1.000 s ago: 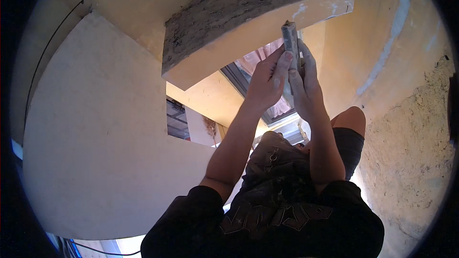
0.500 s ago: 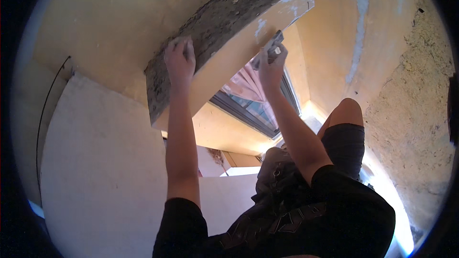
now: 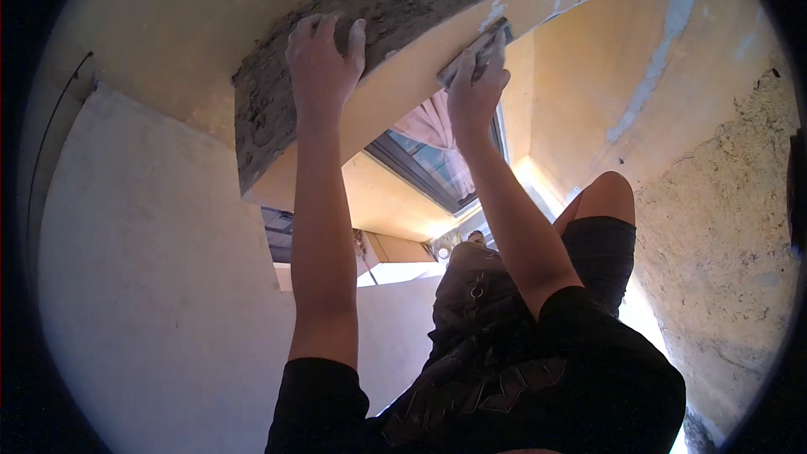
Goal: The recorder is using a plastering tool to smooth and apply plaster to a wall section above a window.
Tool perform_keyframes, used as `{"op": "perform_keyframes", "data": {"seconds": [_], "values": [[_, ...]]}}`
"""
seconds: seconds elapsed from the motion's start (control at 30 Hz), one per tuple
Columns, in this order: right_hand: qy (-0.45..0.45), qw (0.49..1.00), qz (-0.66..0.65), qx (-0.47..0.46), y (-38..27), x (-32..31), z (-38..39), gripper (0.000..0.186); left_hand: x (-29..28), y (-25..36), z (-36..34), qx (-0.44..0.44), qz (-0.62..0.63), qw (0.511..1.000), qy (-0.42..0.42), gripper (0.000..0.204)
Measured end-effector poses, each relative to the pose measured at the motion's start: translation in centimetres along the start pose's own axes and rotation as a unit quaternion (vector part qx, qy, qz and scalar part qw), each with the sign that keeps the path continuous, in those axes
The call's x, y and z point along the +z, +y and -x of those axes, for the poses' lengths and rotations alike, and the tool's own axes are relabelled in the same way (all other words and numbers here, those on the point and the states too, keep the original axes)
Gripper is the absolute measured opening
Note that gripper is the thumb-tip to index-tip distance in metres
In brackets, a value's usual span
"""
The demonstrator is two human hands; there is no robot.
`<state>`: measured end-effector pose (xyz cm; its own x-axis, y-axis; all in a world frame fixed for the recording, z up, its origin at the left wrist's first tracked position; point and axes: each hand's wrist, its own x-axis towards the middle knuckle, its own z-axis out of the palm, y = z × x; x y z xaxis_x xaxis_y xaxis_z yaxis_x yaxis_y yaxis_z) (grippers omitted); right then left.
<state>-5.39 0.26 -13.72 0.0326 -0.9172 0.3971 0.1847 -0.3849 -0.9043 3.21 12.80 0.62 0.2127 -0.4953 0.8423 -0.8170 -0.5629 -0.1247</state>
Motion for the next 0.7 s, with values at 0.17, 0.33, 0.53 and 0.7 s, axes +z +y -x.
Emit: {"op": "perform_keyframes", "data": {"seconds": [0.17,0.33,0.53,0.7], "values": [[0.035,0.959,-0.22,0.174,-1.2,-1.9,-6.4,0.054,-0.3,0.3,-0.3,0.027,0.008,1.0,-0.009,0.036],[0.042,0.999,-0.018,0.026,1.0,-0.2,-4.1,0.056,-0.5,0.6,0.0,0.01,0.012,1.0,0.0,0.036],[0.033,0.997,-0.02,0.066,2.0,-1.8,-7.8,0.061,-0.2,2.1,-0.5,0.039,0.046,0.998,0.007,0.037],[-0.108,0.972,0.009,-0.21,-1.4,-4.9,-0.5,0.053,-1.8,0.5,0.4,-0.008,0.034,0.999,-0.02,0.037]]}}
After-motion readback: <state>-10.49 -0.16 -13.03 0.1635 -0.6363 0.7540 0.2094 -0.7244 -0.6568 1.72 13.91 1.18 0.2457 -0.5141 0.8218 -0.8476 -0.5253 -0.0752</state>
